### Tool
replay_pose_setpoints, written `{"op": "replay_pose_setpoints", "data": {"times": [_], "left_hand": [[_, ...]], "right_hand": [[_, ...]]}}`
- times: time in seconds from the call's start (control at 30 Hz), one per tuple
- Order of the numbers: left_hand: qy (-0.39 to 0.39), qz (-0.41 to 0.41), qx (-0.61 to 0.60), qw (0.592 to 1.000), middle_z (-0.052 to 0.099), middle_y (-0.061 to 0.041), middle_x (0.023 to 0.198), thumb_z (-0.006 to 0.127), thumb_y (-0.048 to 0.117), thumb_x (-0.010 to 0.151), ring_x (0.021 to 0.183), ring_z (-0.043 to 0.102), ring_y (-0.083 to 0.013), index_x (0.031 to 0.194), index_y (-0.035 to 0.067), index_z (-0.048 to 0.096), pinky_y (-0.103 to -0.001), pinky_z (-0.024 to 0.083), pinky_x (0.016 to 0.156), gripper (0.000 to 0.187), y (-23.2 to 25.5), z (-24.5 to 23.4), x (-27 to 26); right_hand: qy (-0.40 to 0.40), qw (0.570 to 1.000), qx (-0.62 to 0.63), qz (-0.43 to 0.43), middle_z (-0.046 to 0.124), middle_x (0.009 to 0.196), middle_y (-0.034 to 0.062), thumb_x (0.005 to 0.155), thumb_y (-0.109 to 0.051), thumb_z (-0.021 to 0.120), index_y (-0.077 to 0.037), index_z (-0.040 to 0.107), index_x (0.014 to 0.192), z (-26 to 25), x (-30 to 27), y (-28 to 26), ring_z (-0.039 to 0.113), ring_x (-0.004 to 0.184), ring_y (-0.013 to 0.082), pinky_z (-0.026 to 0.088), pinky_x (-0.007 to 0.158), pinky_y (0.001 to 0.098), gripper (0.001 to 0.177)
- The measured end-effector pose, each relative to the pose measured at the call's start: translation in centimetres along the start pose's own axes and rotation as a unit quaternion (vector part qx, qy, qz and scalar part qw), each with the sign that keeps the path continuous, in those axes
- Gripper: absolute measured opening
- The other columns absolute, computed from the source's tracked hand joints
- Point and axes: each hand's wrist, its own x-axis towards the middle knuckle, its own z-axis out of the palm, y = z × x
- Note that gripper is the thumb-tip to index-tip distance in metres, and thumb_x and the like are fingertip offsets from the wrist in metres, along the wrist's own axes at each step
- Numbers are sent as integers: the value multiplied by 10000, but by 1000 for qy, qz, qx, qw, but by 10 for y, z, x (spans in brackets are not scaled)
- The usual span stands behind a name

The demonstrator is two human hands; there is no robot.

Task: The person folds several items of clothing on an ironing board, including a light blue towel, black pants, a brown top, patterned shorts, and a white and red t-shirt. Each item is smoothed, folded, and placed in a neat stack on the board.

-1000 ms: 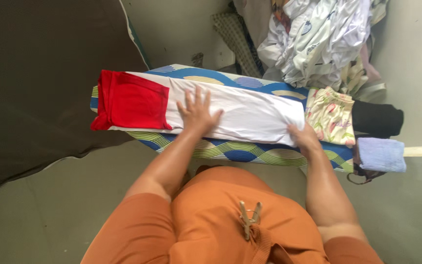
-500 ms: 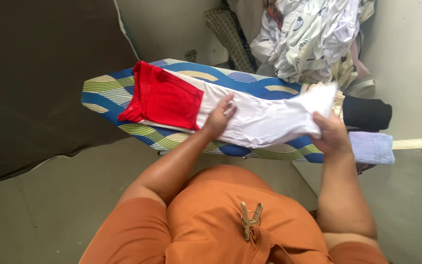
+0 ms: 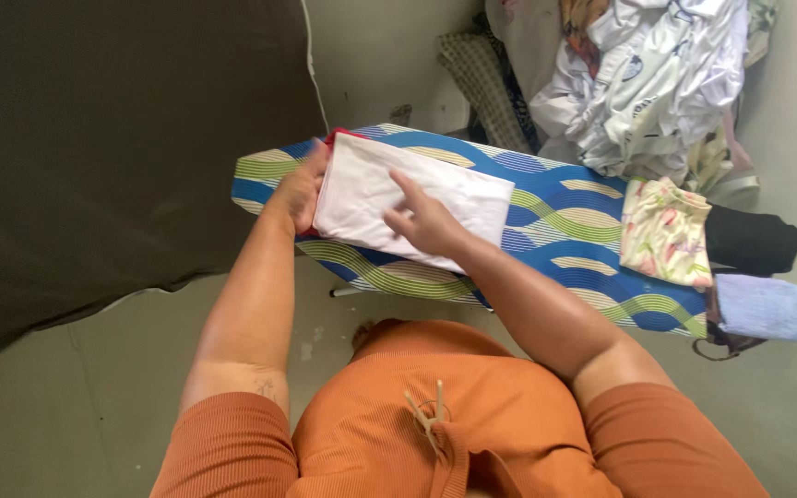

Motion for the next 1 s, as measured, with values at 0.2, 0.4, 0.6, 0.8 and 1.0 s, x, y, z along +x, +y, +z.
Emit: {"op": "replay_pose_setpoints", "data": {"times": [0.2,0.4,0.6,0.8,1.0], "left_hand": [[162,162,471,852,732,-179,1160,818,239,786,1073,725,-318,1282,5,618,-412,554,949,584,-22,-10,13],[204,173,560,784,654,-222,1259,746,219,885,1168,645,-399,1543,61,413,-453,510,1001,755,-11,-6,-13],[178,378,758,500,380,-124,1572,735,408,903,1493,297,-348,1524,155,432,-734,194,1118,736,-43,49,-4],[0,331,744,581,210,-154,1676,604,637,891,1555,117,-351,1592,112,280,-652,68,1209,934,-94,115,16],[-53,201,805,556,125,-166,1674,513,751,879,1551,44,-334,1597,102,164,-579,32,1224,1029,-97,119,26]], "right_hand": [[227,907,-339,-106,569,1434,108,1007,-332,624,-245,525,1446,3,-28,93,509,1351,318,384,1140,505,458],[176,912,-365,61,155,1687,127,949,-583,507,-273,309,1590,-3,-27,136,54,1544,377,78,1168,667,739],[350,899,-257,57,279,1640,260,1020,-441,604,-107,312,1613,-6,-28,154,217,1521,419,208,1194,610,741],[381,880,187,214,631,1278,184,812,-197,805,-13,312,1507,-22,-31,150,671,1090,281,569,910,429,872],[225,817,484,220,698,1152,130,786,-144,755,-32,516,1374,-33,-46,129,713,983,263,610,843,485,644]]}}
